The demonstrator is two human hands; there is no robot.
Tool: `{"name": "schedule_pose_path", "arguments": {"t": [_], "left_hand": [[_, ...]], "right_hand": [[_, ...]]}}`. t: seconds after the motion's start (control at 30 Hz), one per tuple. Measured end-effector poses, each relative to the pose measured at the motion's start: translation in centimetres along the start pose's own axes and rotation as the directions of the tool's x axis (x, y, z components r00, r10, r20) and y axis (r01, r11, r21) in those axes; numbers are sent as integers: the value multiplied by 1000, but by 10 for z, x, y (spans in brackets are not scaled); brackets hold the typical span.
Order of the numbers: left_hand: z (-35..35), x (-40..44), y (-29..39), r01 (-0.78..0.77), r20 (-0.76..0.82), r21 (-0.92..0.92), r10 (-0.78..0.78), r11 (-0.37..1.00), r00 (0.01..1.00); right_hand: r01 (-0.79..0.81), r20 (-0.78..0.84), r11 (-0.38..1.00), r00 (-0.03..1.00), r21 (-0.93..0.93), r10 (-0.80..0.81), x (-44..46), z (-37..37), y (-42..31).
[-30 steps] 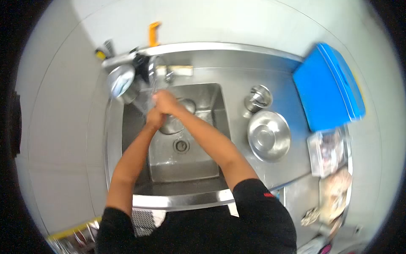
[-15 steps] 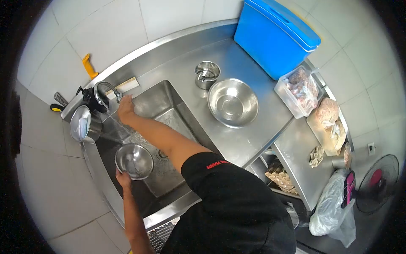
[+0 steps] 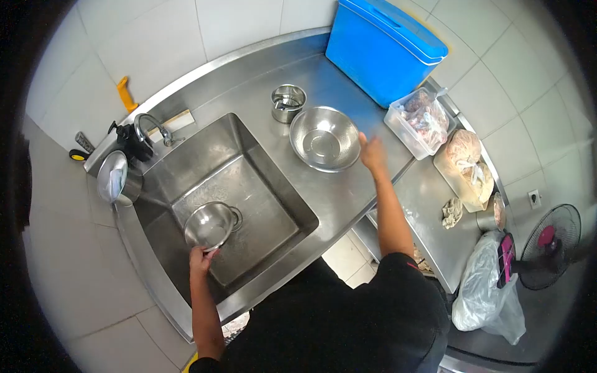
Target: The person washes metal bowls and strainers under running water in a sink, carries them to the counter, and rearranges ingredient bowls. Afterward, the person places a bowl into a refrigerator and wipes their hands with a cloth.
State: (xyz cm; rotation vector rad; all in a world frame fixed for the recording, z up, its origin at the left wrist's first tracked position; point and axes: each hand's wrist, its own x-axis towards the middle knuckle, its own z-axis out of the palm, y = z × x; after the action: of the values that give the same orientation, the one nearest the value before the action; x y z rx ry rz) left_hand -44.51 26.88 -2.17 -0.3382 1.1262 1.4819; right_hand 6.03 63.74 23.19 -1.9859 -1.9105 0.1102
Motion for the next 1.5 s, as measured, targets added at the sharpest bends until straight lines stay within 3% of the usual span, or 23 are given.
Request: {"name": "schedule_pose_path", "arguments": {"t": [0.07,0.1,0.13,0.17,0.23,0.27,0.3,0.37,0.4,0.53,0.67,0.7,0.77,0.8,0.87,1.0,1.03,1.1,1.17,1.23,1.37,1.43,1.5], "left_hand": [[80,-67,5,-138,24,193,136,972,990],[113,-94,12,-259,68,379,253,888,965],[97,-73,6,-531,206,680,563,506,800],[78,-56,0,-585,435,811,702,-32,564],[120,-108,5,-567,546,782,723,-258,424],[135,-129,10,-558,542,787,725,-261,425],[145,-146,12,-553,539,791,727,-263,425],[160,-176,11,-488,506,820,777,-300,374],[164,-186,13,-474,518,813,793,-340,320],[168,-216,7,-350,525,824,833,-446,175],[179,-239,-6,-387,384,872,909,-299,163],[175,-235,-8,-420,256,894,946,-153,199],[166,-229,-15,-527,84,847,958,77,276],[162,-222,-21,-444,77,896,975,25,210],[171,-218,-37,-256,55,966,992,-25,110],[193,-223,-52,-273,-191,936,972,223,138],[198,-224,-52,-462,-306,800,923,382,233],[205,-222,-51,-702,-411,354,777,617,476],[197,-210,-53,-712,-422,286,751,641,507],[194,-204,-56,-736,-396,132,716,664,575],[182,-196,-61,-765,-238,94,761,637,604],[179,-188,-66,-780,-247,67,768,622,591],[189,-196,-68,-699,-173,192,725,689,667]], "right_hand": [[-78,177,997,981,-15,80,-6,-2,22],[-445,544,832,811,332,217,-15,-14,14],[-798,857,445,502,407,117,-24,-13,9],[-803,878,453,472,388,83,-26,6,16],[-946,913,81,277,313,-299,-19,53,38],[-911,850,67,351,407,-393,-20,70,40],[-924,851,94,298,371,-432,-29,73,24],[-885,848,-3,447,465,-285,-49,42,-15],[-914,869,-57,401,402,-290,-54,43,-19],[-828,805,186,418,528,-421,-82,37,-46],[-611,724,402,488,682,-487,-102,40,-97],[-505,699,483,530,715,-481,-102,41,-114],[349,254,632,702,692,-666,-107,29,-142],[352,253,620,690,702,-678,-107,31,-155],[634,-90,530,685,564,-723,-104,40,-179],[402,244,534,581,744,-776,-97,33,-191],[406,242,529,574,746,-782,-102,38,-194],[-375,586,455,426,808,-689,-118,48,-203],[-532,711,528,222,662,-667,-130,50,-208],[-514,707,546,183,661,-684,-146,63,-212],[-230,363,281,571,932,-736,-172,86,-209],[-572,586,396,190,718,-788,-159,54,-202],[-609,554,347,185,713,-812,-164,59,-201]]}}
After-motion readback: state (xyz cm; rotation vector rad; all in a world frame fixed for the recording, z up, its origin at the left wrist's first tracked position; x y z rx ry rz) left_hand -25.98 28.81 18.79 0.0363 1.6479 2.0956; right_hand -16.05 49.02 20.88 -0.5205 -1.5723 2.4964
